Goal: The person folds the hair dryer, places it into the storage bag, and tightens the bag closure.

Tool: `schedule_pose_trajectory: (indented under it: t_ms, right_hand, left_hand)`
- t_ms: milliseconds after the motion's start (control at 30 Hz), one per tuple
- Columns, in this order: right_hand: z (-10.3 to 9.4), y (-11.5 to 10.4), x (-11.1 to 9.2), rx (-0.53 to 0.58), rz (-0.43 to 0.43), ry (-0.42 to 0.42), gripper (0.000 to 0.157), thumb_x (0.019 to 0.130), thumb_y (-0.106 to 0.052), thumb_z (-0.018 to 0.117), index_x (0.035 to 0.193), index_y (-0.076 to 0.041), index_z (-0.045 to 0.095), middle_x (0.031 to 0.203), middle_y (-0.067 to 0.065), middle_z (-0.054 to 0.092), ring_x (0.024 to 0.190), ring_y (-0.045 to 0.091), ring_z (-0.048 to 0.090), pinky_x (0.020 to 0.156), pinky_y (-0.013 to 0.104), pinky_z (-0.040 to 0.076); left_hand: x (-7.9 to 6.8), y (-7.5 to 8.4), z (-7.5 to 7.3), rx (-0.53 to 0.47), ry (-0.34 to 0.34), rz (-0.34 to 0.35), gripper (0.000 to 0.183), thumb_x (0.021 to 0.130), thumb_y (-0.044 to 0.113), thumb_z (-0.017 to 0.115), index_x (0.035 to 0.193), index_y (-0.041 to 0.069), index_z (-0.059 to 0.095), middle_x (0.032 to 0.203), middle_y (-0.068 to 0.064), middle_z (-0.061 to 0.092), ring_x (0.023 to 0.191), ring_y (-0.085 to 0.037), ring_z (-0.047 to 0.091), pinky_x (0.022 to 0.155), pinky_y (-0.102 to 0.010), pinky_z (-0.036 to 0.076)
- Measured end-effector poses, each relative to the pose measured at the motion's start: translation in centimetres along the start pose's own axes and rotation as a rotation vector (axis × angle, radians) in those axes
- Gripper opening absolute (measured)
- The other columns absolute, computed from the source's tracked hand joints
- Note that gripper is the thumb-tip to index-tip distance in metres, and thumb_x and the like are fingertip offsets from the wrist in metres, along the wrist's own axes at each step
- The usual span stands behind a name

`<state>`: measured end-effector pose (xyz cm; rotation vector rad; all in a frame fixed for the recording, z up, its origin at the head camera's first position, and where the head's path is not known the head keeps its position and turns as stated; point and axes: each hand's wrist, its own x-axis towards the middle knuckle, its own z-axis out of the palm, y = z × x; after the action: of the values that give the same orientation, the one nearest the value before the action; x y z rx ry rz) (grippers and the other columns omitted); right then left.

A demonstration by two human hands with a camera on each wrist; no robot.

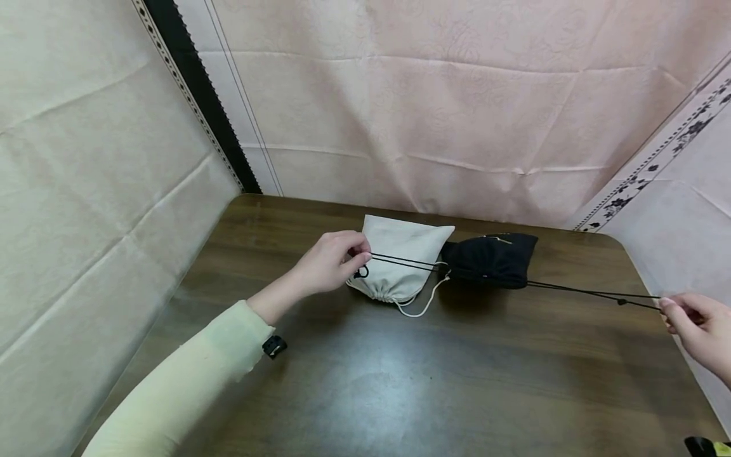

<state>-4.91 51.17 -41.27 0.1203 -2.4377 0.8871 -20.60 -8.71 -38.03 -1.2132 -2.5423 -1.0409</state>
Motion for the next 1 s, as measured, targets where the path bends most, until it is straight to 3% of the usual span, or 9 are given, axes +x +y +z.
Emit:
schedule_pose_trajectory:
  t_ms: [167, 267, 433, 600, 700, 800, 1000]
  right_hand:
    - [0.1, -0.2, 0.0, -0.194, 0.052, -0.062, 0.028, 0.105, 0.0, 0.054, 0.081, 0.009, 0.064, 0.061, -0.028, 0.047, 0.052, -0.015, 0.043, 0.045, 0.014, 0.034]
    - [0.2, -0.6, 0.1, -0.21, 0.077, -0.066, 0.028, 0.107, -0.001, 0.052, 0.086, 0.014, 0.064, 0.062, -0.028, 0.047, 0.053, -0.014, 0.043, 0.045, 0.016, 0.032]
    - [0.4, -1.2, 1.1, -0.231, 0.094, -0.066, 0.03, 0.109, -0.004, 0.052, 0.092, 0.016, 0.066, 0.064, -0.033, 0.048, 0.053, -0.011, 0.042, 0.046, 0.016, 0.033]
    - [0.9, -2.2, 2.3, -0.339, 0.101, -0.119, 0.033, 0.111, -0.015, 0.053, 0.095, 0.01, 0.069, 0.063, -0.02, 0.055, 0.054, -0.009, 0.042, 0.048, 0.019, 0.033]
    - [1.4, -2.7, 3.0, -0.376, 0.081, -0.129, 0.031, 0.11, -0.019, 0.057, 0.093, 0.002, 0.071, 0.063, -0.016, 0.057, 0.054, -0.007, 0.042, 0.052, 0.02, 0.032]
    - [2.0, -3.0, 4.0, -0.346, 0.059, -0.134, 0.028, 0.109, -0.02, 0.059, 0.089, -0.004, 0.071, 0.063, -0.02, 0.058, 0.055, -0.009, 0.045, 0.056, 0.019, 0.033]
    - [3.1, -3.3, 6.2, -0.263, 0.085, -0.141, 0.026, 0.109, -0.02, 0.059, 0.093, -0.004, 0.072, 0.064, -0.026, 0.062, 0.056, -0.017, 0.052, 0.056, 0.012, 0.038]
  left_hand:
    - [0.1, 0.6, 0.8, -0.037, -0.017, -0.028, 0.009, 0.103, 0.008, 0.068, 0.095, 0.011, 0.071, 0.087, 0.003, 0.068, 0.081, -0.011, 0.064, 0.074, -0.031, 0.055]
    - [1.0, 1.8, 1.9, -0.062, -0.05, -0.012, 0.009, 0.103, 0.01, 0.068, 0.095, 0.011, 0.07, 0.087, 0.004, 0.07, 0.081, -0.009, 0.064, 0.076, -0.029, 0.056]
    - [2.4, 3.5, 3.7, -0.084, -0.115, 0.037, 0.009, 0.104, 0.013, 0.069, 0.094, 0.012, 0.07, 0.087, 0.006, 0.07, 0.082, -0.006, 0.064, 0.079, -0.022, 0.053]
    - [2.8, 4.6, 5.1, -0.126, -0.141, 0.04, 0.009, 0.104, 0.011, 0.069, 0.094, 0.012, 0.07, 0.085, 0.005, 0.069, 0.078, -0.004, 0.062, 0.077, -0.019, 0.051]
    - [3.3, 5.0, 6.2, -0.137, -0.137, 0.003, 0.009, 0.104, 0.012, 0.069, 0.095, 0.012, 0.069, 0.085, 0.003, 0.07, 0.075, -0.005, 0.063, 0.076, -0.019, 0.051]
    - [3.8, 5.4, 7.4, -0.114, -0.124, -0.059, 0.011, 0.105, 0.014, 0.068, 0.095, 0.012, 0.069, 0.084, 0.002, 0.069, 0.074, -0.005, 0.062, 0.075, -0.019, 0.051]
    - [4.9, 6.0, 9.1, -0.083, -0.091, -0.165, 0.012, 0.106, 0.017, 0.067, 0.096, 0.012, 0.071, 0.08, 0.006, 0.065, 0.073, -0.005, 0.059, 0.072, -0.019, 0.049]
